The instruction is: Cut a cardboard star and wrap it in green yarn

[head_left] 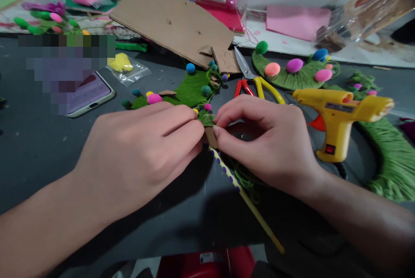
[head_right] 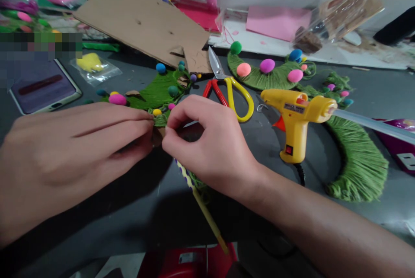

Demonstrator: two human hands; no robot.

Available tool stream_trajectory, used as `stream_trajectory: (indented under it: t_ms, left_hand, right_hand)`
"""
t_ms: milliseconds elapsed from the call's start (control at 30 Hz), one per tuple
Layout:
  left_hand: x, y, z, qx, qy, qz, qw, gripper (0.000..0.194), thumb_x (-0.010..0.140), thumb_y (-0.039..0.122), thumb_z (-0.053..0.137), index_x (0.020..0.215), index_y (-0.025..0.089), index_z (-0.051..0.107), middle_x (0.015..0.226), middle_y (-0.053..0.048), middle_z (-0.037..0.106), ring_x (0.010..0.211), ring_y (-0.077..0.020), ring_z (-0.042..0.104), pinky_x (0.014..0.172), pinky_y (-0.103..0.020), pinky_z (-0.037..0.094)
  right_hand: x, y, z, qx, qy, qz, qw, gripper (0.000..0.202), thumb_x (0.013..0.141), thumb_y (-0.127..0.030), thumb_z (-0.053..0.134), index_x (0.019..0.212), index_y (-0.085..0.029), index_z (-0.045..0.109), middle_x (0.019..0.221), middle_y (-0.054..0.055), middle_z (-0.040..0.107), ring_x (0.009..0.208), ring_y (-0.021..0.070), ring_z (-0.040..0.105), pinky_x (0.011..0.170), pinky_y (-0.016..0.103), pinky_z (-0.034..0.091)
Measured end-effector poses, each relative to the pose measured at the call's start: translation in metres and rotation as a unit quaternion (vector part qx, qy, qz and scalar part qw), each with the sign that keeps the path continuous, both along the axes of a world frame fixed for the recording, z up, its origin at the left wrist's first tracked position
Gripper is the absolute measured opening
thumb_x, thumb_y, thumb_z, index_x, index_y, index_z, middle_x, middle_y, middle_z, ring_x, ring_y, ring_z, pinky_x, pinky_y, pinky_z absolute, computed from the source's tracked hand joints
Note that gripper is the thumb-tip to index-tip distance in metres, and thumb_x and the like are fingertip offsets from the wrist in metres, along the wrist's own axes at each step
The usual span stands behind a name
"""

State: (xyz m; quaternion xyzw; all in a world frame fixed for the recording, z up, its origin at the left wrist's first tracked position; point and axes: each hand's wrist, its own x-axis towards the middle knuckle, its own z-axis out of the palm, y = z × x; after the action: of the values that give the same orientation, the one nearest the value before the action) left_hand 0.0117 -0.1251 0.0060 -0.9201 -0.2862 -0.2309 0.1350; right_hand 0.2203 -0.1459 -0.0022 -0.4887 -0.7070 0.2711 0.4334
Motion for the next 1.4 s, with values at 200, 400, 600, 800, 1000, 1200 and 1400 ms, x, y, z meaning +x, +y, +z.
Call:
stream_trajectory:
  t_ms: [200, 400, 600, 800, 1000, 1200, 1400]
  left_hand:
    - [0.0004, 0.0019, -0.0045, -0.054, 0.005, 0.072, 0.996, 0.031, 0.101, 0.028, 0.041, 0.091, 0.027, 0.070, 0.099, 0.004, 0.078, 0.089, -0.0168, 0.075, 0.070, -0.032, 0.059]
    - [-0.0003, 0.0081, -0.0077, -0.076, -0.049, 0.062, 0.994, 0.030, 0.098, 0.035, 0.044, 0.087, 0.032, 0.073, 0.092, 0.010, 0.078, 0.081, -0.0123, 0.075, 0.065, -0.027, 0.057]
    - [0.0010, 0.0078, -0.0065, -0.076, -0.060, 0.048, 0.994, 0.024, 0.098, 0.032, 0.051, 0.083, 0.034, 0.069, 0.088, 0.010, 0.076, 0.077, -0.0127, 0.073, 0.061, -0.028, 0.053]
    - [0.0027, 0.0093, -0.0090, -0.052, -0.104, 0.008, 0.993, 0.011, 0.092, 0.020, 0.063, 0.083, 0.024, 0.068, 0.086, 0.007, 0.074, 0.076, -0.0119, 0.072, 0.061, -0.028, 0.048]
    - [0.0020, 0.0061, -0.0067, -0.077, -0.104, 0.006, 0.992, 0.010, 0.092, 0.019, 0.063, 0.084, 0.022, 0.067, 0.087, 0.005, 0.074, 0.079, -0.0124, 0.071, 0.063, -0.028, 0.046]
    - [0.0031, 0.0068, -0.0038, -0.113, -0.129, 0.003, 0.985, 0.013, 0.086, 0.014, 0.067, 0.077, 0.022, 0.063, 0.080, 0.007, 0.072, 0.068, -0.0094, 0.066, 0.060, -0.025, 0.045]
    - [0.0040, 0.0067, -0.0029, -0.124, -0.140, 0.011, 0.982, 0.014, 0.082, 0.013, 0.070, 0.074, 0.021, 0.062, 0.075, 0.008, 0.070, 0.062, -0.0077, 0.061, 0.058, -0.023, 0.043]
  right_hand:
    - [0.0030, 0.0000, -0.0006, 0.001, -0.009, 0.004, 1.000, 0.016, 0.079, -0.009, 0.070, 0.074, -0.024, 0.067, 0.085, 0.000, 0.073, 0.079, 0.0175, 0.069, 0.071, 0.030, 0.058]
    - [0.0023, -0.0015, -0.0005, 0.009, -0.011, -0.001, 1.000, 0.016, 0.080, -0.008, 0.070, 0.074, -0.023, 0.067, 0.088, 0.002, 0.071, 0.082, 0.0168, 0.068, 0.070, 0.028, 0.058]
    - [0.0020, -0.0019, -0.0022, 0.043, -0.010, -0.015, 0.999, 0.016, 0.078, -0.006, 0.071, 0.073, -0.021, 0.068, 0.090, 0.003, 0.069, 0.087, 0.0173, 0.068, 0.070, 0.028, 0.058]
    - [0.0012, -0.0024, -0.0011, 0.038, -0.013, -0.022, 0.999, 0.020, 0.077, -0.005, 0.071, 0.071, -0.023, 0.066, 0.087, 0.002, 0.069, 0.087, 0.0186, 0.068, 0.073, 0.030, 0.059]
    - [-0.0008, -0.0020, 0.0018, 0.025, -0.003, -0.024, 0.999, 0.020, 0.075, -0.005, 0.072, 0.069, -0.022, 0.064, 0.083, 0.002, 0.069, 0.081, 0.0169, 0.067, 0.069, 0.029, 0.058]
    - [0.0001, 0.0001, 0.0054, -0.069, 0.041, -0.024, 0.996, 0.017, 0.074, -0.006, 0.072, 0.068, -0.020, 0.065, 0.078, 0.001, 0.069, 0.064, 0.0113, 0.060, 0.051, 0.022, 0.050]
    - [0.0067, 0.0050, 0.0066, -0.188, 0.087, 0.001, 0.978, 0.012, 0.073, -0.008, 0.073, 0.067, -0.018, 0.068, 0.081, 0.001, 0.072, 0.063, 0.0101, 0.062, 0.052, 0.020, 0.051]
